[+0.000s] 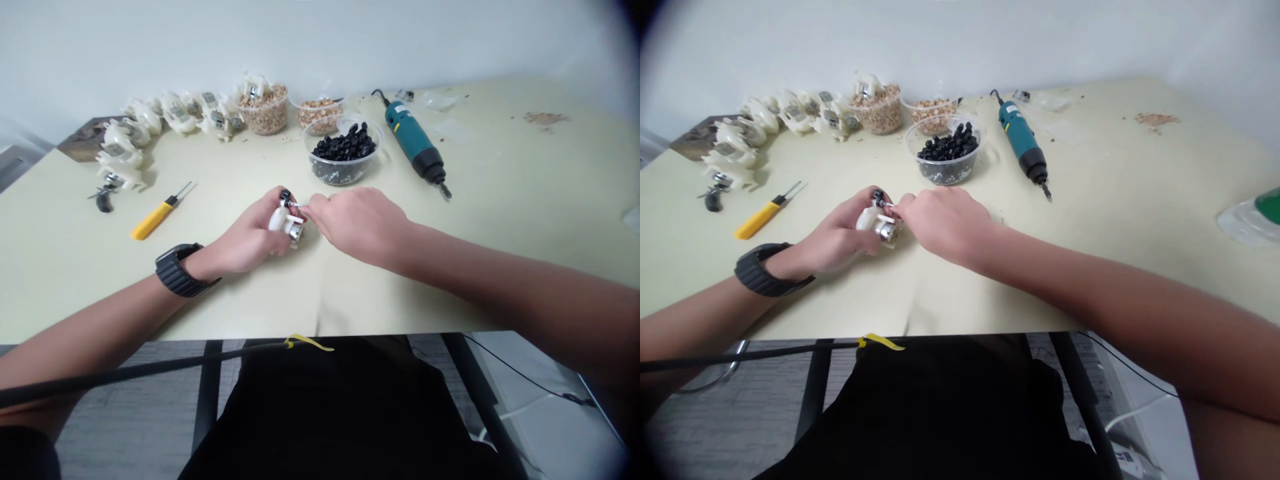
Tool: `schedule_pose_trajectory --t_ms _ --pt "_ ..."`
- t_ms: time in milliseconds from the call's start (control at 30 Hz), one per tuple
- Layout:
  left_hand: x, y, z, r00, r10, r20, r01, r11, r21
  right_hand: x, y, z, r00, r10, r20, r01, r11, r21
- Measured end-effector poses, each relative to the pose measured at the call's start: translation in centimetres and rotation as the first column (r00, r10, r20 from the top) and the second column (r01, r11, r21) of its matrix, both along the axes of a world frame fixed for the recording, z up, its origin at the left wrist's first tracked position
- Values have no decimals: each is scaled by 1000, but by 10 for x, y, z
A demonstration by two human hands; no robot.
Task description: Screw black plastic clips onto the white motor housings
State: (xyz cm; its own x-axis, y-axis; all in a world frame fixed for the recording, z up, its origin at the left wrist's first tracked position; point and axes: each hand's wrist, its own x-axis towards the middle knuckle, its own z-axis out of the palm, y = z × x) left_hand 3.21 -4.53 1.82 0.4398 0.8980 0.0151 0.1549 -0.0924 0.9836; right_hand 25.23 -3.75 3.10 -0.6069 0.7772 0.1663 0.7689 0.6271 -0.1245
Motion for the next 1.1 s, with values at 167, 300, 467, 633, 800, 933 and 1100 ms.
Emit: schedule_pose_trajectory --t_ms 167,300,467,633,800,933,1100 --pt "2 -3 8 985 31 -172 -24 999 42 -1 9 6 983 79 -167 -119 962 -245" --pt "3 -5 16 960 45 -277 -26 997 70 2 11 7 931 -98 -351 -145 784 -604" --pt "0 -2 12 953 24 -302 9 994 109 10 17 2 903 -195 -384 -213 573 -792" --pt "-3 2 5 947 -31 -318 98 976 197 9 15 0 922 -20 -386 -224 787 -576" --pt "-3 2 2 941 -36 -338 137 950 281 5 4 -7 970 29 -241 -97 956 -275" --pt "-3 2 0 954 -50 -294 130 957 260 2 3 -9 942 -26 -334 -117 909 -400" --pt "-4 5 0 955 -71 -287 153 950 274 1 6 0 871 -262 -416 -234 522 -820"
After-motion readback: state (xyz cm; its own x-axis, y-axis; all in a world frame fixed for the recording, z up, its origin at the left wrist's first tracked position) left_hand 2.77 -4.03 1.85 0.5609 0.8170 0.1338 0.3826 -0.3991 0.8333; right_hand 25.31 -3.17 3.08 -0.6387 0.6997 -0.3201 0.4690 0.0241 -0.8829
